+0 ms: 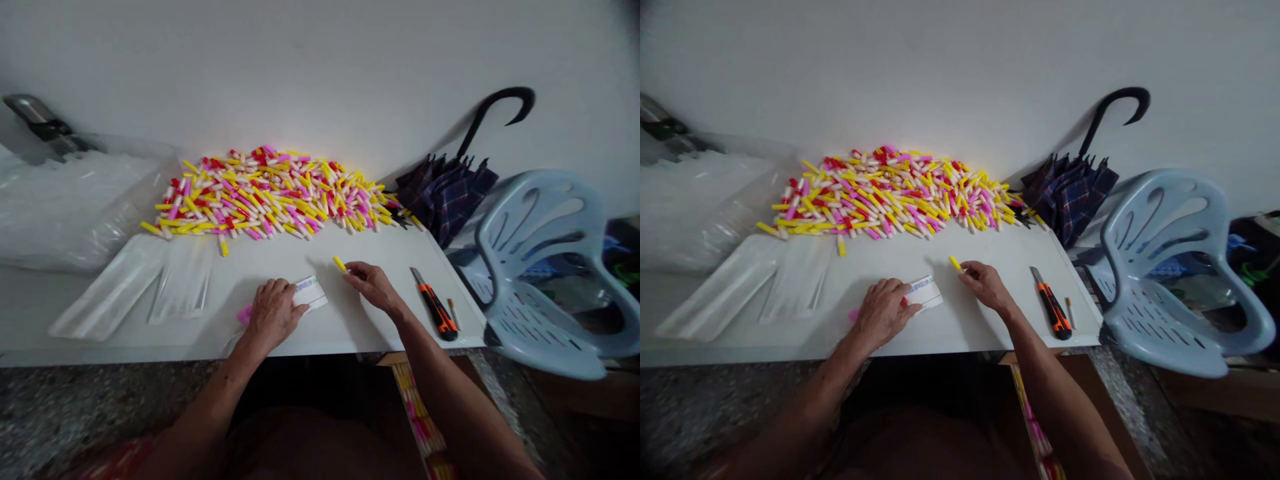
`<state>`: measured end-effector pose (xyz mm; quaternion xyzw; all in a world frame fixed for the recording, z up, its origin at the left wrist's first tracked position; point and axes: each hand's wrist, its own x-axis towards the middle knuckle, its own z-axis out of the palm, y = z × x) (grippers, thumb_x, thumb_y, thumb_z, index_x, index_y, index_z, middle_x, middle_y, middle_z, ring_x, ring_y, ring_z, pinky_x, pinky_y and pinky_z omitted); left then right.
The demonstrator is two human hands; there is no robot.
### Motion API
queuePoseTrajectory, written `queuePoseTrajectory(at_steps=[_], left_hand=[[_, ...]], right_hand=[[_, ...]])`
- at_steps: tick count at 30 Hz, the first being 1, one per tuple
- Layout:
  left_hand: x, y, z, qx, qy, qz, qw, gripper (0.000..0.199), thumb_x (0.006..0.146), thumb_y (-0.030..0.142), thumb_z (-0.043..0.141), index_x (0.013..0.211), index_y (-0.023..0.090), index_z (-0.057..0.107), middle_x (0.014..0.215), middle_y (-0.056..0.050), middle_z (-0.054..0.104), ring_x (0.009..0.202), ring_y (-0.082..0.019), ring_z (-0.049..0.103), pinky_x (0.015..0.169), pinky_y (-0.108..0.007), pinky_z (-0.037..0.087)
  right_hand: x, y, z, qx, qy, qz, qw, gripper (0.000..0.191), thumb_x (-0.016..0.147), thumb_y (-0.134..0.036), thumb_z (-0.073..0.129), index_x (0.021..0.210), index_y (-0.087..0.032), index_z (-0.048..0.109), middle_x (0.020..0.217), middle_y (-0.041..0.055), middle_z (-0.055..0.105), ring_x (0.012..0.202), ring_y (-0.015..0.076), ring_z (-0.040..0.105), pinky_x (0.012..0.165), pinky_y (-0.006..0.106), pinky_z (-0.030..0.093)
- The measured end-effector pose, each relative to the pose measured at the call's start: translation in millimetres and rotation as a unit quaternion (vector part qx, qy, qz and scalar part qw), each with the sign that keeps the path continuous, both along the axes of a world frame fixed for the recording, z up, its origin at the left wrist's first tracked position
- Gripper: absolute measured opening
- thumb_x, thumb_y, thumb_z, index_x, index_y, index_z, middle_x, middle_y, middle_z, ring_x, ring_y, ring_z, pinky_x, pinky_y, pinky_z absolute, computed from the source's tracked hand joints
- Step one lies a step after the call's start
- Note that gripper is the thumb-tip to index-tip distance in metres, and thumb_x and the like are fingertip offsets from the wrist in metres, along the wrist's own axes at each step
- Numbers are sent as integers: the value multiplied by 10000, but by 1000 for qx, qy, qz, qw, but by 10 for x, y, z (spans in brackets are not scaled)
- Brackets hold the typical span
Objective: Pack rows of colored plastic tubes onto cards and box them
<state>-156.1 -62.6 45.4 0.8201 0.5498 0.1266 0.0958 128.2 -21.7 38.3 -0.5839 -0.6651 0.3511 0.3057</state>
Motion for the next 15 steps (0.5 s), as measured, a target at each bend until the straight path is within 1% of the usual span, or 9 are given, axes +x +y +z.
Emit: queuePoseTrajectory(at_steps=[4, 8, 11, 15], left_hand=[[82, 49, -38, -5, 11, -4, 1000, 227, 931, 405, 710, 1006, 193, 737, 1074, -119, 700, 1079, -336, 594, 912, -481, 440], [123, 101, -80, -17, -18, 3, 1000, 84, 913, 274, 691, 873, 204, 714, 1028, -93, 711, 1051, -307, 602, 913, -461, 437], [127, 122, -122, -19, -51, 4, 998, 94, 901, 196, 654, 809, 208, 671, 984, -73, 710, 1008, -278, 607, 905, -443, 439], [104, 120, -169, -4, -93, -14, 996, 120, 932, 194, 599, 822, 211, 642, 951, -62, 709, 966, -258, 602, 894, -434, 447]], right_hand=[[19, -186, 16, 1, -24, 14, 1000, 348, 930, -408, 636, 1135, -153, 757, 798, 25, 669, 696, 158, 557, 647, 284, 425], [-21, -252, 38, -10, -40, 67, 997, 268, 950, -351, 612, 1064, -169, 772, 844, 37, 683, 733, 161, 557, 662, 277, 421], [-46, -269, 55, -15, -40, 92, 995, 231, 953, -317, 611, 1028, -172, 774, 810, 21, 645, 723, 152, 535, 666, 273, 406], [-66, -293, 85, -28, -43, 107, 993, 215, 964, -301, 600, 991, -176, 773, 763, 3, 604, 692, 144, 506, 654, 275, 379]])
